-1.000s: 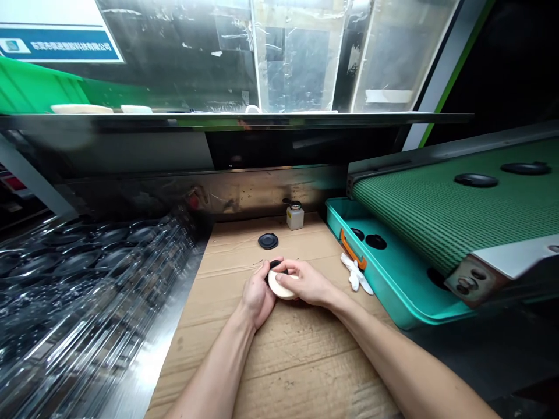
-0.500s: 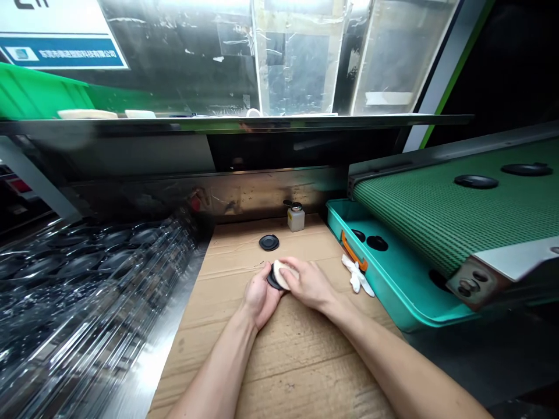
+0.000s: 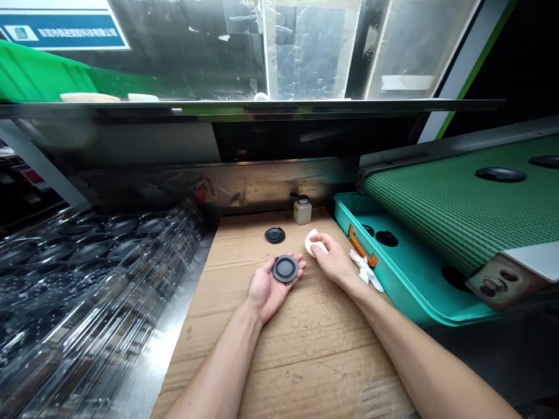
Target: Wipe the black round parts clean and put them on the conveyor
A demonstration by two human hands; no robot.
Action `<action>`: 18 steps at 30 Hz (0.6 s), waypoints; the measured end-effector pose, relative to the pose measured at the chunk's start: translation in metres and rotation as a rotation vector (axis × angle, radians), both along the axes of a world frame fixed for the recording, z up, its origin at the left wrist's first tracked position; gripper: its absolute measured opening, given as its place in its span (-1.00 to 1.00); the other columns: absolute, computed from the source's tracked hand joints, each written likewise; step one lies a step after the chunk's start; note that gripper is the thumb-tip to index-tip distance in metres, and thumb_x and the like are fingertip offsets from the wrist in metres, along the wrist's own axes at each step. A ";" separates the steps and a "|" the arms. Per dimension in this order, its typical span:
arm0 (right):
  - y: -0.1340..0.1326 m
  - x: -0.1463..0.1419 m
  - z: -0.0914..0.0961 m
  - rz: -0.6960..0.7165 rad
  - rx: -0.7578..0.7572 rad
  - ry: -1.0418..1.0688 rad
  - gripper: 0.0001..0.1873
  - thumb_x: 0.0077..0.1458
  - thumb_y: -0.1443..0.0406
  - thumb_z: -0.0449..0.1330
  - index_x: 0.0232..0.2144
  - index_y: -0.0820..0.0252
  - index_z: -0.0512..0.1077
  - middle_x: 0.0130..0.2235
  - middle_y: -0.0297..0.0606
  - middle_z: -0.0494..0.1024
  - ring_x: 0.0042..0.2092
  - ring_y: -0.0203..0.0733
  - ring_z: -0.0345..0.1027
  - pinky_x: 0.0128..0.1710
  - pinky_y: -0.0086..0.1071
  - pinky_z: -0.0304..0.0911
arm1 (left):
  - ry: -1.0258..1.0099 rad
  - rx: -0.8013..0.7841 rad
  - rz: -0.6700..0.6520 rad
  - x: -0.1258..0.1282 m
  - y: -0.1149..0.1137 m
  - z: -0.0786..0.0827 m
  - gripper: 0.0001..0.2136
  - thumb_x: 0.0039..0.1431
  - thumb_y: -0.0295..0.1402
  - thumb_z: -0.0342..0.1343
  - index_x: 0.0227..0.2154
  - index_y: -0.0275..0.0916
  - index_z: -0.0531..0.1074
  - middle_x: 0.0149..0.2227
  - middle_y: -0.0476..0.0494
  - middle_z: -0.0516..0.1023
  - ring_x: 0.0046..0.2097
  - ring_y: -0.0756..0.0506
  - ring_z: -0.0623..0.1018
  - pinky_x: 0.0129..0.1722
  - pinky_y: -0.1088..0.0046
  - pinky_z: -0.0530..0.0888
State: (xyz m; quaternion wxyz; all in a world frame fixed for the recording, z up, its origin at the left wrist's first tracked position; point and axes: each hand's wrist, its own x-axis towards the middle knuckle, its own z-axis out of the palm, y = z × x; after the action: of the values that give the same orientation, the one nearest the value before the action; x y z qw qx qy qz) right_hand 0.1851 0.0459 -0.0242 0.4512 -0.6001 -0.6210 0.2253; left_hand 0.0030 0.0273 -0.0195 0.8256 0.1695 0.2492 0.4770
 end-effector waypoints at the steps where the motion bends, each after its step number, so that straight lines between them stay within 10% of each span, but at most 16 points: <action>1: 0.001 0.000 -0.001 0.060 -0.012 0.041 -0.54 0.05 0.18 0.11 0.01 0.17 0.32 -0.16 -0.22 0.53 -0.18 -0.16 0.40 -0.12 -0.28 0.26 | 0.002 -0.002 0.004 0.000 0.000 0.000 -0.67 0.27 -0.29 -0.09 -0.07 -0.46 0.35 0.08 -0.55 0.40 0.06 -0.32 0.48 -0.07 0.20 0.51; 5: 0.000 0.004 0.003 0.166 0.035 0.112 -0.49 0.05 0.14 0.15 0.04 0.17 0.27 -0.15 -0.22 0.52 -0.18 -0.21 0.39 -0.17 -0.35 0.28 | 0.018 -0.006 0.018 -0.001 0.000 0.000 -0.69 0.27 -0.29 -0.09 -0.08 -0.42 0.36 0.06 -0.52 0.43 0.03 -0.29 0.50 -0.11 0.19 0.52; 11: -0.014 0.007 0.031 0.166 0.107 -0.261 -0.62 0.18 0.03 0.00 -0.42 0.17 0.41 -0.34 -0.23 0.46 -0.22 -0.14 0.30 -0.19 -0.31 0.22 | 0.027 0.016 0.128 -0.003 0.005 -0.006 -0.73 0.25 -0.29 -0.07 -0.13 -0.36 0.38 0.03 -0.46 0.46 -0.03 -0.26 0.54 -0.13 0.20 0.52; 18: -0.031 -0.024 0.018 0.612 -0.152 0.080 -0.56 0.18 0.10 0.07 0.04 0.17 0.23 -0.33 -0.34 0.48 -0.38 -0.31 0.32 -0.41 -0.47 0.21 | -0.013 0.064 0.179 0.003 0.003 -0.006 -0.73 0.26 -0.26 -0.07 -0.13 -0.32 0.40 -0.06 -0.34 0.52 0.00 -0.25 0.51 0.03 0.08 0.42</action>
State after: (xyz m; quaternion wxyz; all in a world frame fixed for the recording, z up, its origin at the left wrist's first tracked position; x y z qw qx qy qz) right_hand 0.1615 0.0148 -0.0064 0.3405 -0.4081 -0.7357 0.4199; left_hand 0.0056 0.0302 -0.0253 0.7754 0.1697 0.2428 0.5577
